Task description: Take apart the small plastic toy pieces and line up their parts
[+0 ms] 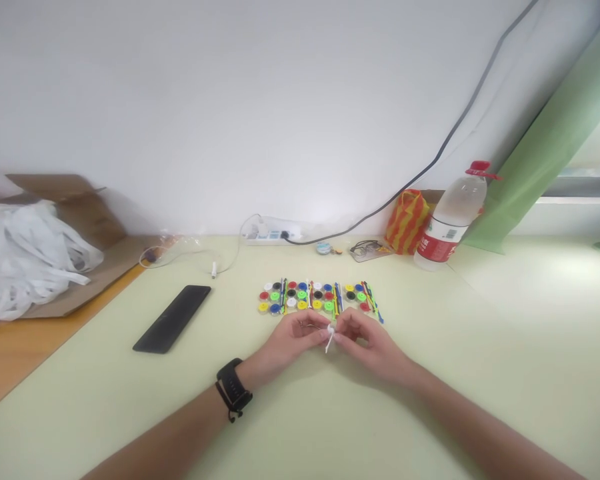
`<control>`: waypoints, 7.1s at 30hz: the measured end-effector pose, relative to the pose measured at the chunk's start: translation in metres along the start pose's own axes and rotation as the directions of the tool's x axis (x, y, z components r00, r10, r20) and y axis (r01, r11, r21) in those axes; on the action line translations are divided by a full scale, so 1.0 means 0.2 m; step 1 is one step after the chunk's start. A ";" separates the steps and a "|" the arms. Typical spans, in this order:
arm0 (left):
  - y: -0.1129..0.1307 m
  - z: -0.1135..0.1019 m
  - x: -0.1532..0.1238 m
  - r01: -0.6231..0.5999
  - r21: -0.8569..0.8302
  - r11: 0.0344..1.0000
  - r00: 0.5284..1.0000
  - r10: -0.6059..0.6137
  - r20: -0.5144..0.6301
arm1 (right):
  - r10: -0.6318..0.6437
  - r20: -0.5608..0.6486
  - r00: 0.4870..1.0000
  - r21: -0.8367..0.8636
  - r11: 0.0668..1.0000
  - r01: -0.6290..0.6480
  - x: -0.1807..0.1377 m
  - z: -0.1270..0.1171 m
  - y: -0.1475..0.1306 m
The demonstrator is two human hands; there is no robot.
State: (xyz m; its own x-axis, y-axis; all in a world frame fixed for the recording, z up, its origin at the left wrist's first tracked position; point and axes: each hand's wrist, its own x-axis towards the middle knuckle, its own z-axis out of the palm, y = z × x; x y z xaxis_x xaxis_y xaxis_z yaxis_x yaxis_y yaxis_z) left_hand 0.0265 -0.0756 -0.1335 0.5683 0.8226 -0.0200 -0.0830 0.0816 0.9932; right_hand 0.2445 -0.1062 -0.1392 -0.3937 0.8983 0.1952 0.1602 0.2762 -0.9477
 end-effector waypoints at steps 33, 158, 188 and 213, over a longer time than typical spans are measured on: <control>0.01 -0.03 0.02 0.032 -0.313 0.949 0.985 -0.084 -0.152 | 0.135 -0.249 0.959 0.003 0.990 -0.139 0.03 -0.08 0.04; 0.05 0.00 0.00 0.271 -0.154 0.950 0.962 -0.271 0.019 | 0.069 -0.348 0.935 -0.811 0.479 -0.337 0.14 -0.42 0.30; 0.05 0.00 0.01 0.264 -0.131 0.956 0.964 -0.264 0.019 | 0.095 -0.334 0.938 -0.831 0.440 -0.341 0.15 -0.41 0.28; 0.03 -0.01 0.01 0.261 -0.122 0.958 0.965 -0.260 0.029 | 0.090 -0.349 0.933 -0.824 0.444 -0.351 0.14 -0.41 0.28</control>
State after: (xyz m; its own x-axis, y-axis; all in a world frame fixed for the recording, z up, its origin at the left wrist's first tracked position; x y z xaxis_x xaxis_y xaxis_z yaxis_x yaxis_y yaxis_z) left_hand 0.0253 -0.0734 -0.1271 0.5940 0.7563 -0.2741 -0.0306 0.3617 0.9318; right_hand 0.3168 -0.0375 -0.1666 -0.0373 0.9821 0.1845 0.9555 0.0891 -0.2814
